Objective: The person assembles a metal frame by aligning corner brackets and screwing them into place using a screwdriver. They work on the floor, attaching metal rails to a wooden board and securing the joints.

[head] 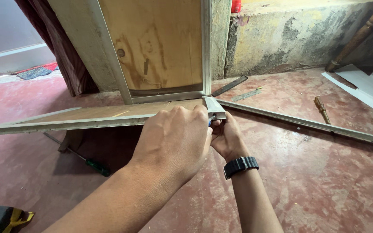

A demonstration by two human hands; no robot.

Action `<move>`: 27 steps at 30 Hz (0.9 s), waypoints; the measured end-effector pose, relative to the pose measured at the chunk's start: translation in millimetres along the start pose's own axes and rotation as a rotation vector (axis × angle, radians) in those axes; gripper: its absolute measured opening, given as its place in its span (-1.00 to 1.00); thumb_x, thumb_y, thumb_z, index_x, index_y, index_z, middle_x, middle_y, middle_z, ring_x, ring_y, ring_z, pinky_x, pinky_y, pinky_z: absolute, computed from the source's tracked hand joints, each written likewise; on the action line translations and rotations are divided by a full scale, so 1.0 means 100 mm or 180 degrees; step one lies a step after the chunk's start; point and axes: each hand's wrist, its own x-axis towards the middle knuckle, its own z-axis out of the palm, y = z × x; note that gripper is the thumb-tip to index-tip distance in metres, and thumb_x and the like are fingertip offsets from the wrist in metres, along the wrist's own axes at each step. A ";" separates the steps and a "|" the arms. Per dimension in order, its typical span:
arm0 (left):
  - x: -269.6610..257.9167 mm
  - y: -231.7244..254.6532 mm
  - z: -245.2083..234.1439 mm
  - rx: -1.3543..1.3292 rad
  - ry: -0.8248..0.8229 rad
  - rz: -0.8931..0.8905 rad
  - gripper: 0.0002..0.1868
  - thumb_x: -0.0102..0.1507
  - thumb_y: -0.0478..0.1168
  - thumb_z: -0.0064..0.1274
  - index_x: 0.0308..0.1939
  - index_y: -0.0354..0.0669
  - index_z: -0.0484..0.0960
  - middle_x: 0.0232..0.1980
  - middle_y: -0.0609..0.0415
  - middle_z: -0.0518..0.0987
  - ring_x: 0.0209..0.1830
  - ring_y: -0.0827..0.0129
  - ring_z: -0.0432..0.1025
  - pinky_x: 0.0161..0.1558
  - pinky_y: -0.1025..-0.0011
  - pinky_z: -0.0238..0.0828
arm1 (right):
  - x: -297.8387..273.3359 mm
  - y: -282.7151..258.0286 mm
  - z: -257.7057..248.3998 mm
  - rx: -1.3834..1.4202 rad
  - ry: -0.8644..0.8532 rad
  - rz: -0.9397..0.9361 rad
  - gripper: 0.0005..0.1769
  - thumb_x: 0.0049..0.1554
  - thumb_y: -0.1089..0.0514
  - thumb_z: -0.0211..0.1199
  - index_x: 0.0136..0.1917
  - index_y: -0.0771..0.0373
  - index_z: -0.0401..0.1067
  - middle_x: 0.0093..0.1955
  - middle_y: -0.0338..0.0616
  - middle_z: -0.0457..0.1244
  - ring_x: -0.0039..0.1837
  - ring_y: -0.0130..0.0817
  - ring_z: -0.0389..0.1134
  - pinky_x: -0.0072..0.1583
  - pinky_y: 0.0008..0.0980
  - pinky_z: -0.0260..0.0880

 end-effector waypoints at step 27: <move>0.23 0.19 0.22 0.0688 -0.0211 0.0266 -0.93 0.32 -0.31 0.07 -0.22 -0.23 0.64 -0.31 -0.07 0.66 -0.35 0.35 0.64 -0.35 0.38 0.65 | -0.16 -0.04 0.16 -0.0340 -0.0414 -0.0049 -0.54 0.34 -0.06 -0.28 0.05 0.23 0.36 -0.13 -0.18 0.32 -0.17 -0.46 0.39 -0.10 -0.40 0.50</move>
